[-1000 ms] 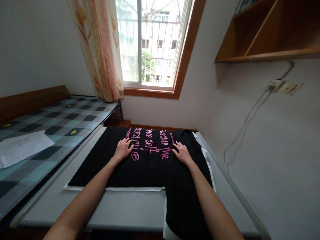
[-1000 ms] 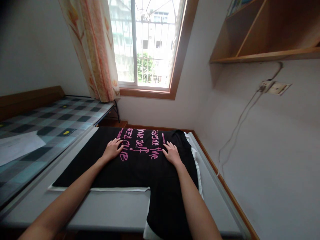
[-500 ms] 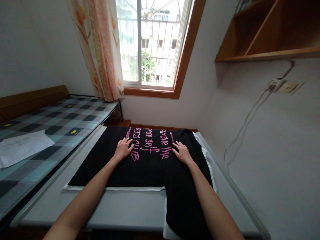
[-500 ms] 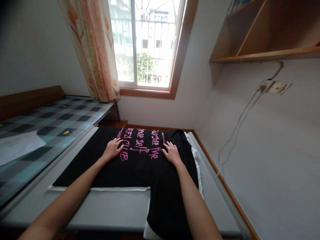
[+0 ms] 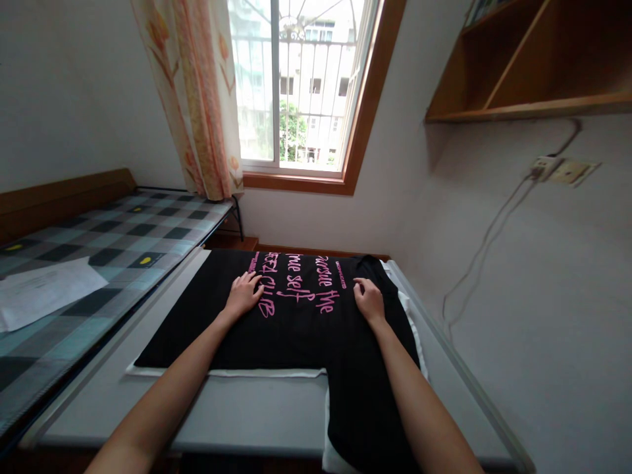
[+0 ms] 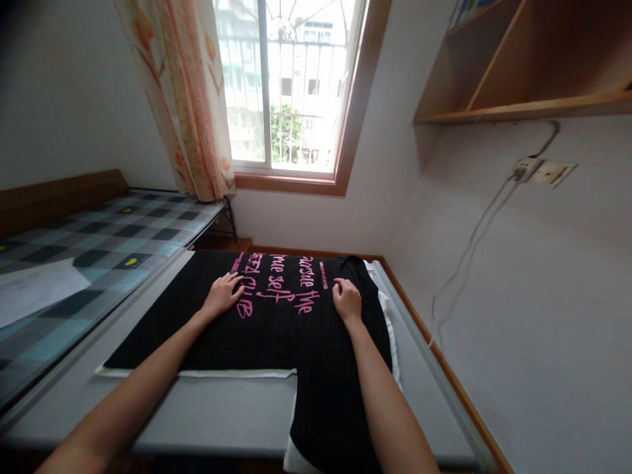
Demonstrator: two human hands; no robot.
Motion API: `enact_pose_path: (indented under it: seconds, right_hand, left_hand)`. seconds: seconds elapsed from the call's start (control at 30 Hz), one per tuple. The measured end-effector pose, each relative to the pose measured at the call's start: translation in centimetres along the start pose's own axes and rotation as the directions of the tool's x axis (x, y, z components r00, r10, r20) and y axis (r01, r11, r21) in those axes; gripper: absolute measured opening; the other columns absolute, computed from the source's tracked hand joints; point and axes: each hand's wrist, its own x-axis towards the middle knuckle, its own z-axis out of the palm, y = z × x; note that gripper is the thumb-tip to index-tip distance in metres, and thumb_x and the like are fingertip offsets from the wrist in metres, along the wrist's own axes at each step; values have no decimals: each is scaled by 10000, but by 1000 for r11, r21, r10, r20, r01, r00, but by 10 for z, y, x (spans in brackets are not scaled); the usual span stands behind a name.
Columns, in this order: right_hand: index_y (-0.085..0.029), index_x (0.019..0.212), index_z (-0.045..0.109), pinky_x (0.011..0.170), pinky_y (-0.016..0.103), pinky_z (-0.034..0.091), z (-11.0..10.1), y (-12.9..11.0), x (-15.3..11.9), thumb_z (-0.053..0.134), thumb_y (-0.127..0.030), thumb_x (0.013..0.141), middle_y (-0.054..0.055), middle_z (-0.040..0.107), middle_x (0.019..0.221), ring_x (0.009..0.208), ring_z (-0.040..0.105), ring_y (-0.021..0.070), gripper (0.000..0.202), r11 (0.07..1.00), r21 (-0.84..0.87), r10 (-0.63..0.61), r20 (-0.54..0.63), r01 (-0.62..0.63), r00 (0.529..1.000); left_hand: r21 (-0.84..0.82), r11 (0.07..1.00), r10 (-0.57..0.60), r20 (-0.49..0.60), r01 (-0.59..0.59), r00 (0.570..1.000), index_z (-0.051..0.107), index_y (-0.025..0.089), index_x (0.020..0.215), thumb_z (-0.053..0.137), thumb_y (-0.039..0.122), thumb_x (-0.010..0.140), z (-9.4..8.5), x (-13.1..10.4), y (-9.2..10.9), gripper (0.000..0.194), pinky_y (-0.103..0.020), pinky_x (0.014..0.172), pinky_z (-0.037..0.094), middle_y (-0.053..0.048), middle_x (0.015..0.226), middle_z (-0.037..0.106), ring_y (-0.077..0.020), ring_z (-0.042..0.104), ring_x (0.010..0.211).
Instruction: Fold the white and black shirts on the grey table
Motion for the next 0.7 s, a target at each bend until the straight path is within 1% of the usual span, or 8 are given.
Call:
enact_pose_path:
  seconds: [0.07,0.13,0.17,0.33,0.47,0.7]
  right_hand:
    - [-200,1092,670,801,320,459,-1,-1,-1,412,-291,896,81,694,1013,893,635,217,336,999,-31,34,119,-31,992]
    - [-222,1091,672,740,302,453,0,-2,-3,457,-318,885,68,690,991,855,636,212,313,996,-88,36,221,-16,975]
    - [-226,1093,672,727,295,447,1,-3,-3,470,-329,882,66,684,988,852,634,209,309,994,-108,27,248,-1,968]
    - [-232,1103,668,715,270,430,3,-1,-3,482,-334,888,52,668,954,836,624,182,302,993,-113,14,253,15,967]
    - [-229,1107,665,709,266,424,3,0,-2,483,-333,888,51,663,955,836,620,181,303,994,-109,18,258,10,966]
    - [-224,1115,667,694,269,430,3,-1,-3,486,-335,889,53,668,935,820,625,184,310,994,-114,22,264,8,964]
  left_hand:
    - [6,1000,0,3,0,1000,575,192,1283,405,424,928,-1,0,0,457,-450,1101,314,-99,1391,528,-283,421,1324]
    - [7,1000,-1,5,1,1000,575,193,1284,407,420,927,-1,0,1,456,-450,1100,314,-100,1388,531,-284,421,1325]
    - [5,1000,-2,5,2,1000,575,190,1285,408,420,926,-1,0,1,457,-451,1100,314,-103,1388,530,-285,420,1326]
    - [-3,1000,0,2,0,1000,574,190,1286,410,419,925,-2,0,1,458,-453,1102,311,-106,1391,527,-284,424,1322]
    - [-6,1000,-8,7,8,1000,570,207,1291,408,430,926,-2,0,1,458,-448,1104,309,-93,1395,524,-280,412,1332]
    - [-9,1000,-7,8,7,1000,573,188,1290,403,430,927,0,0,0,468,-459,1103,309,-106,1393,524,-290,411,1330]
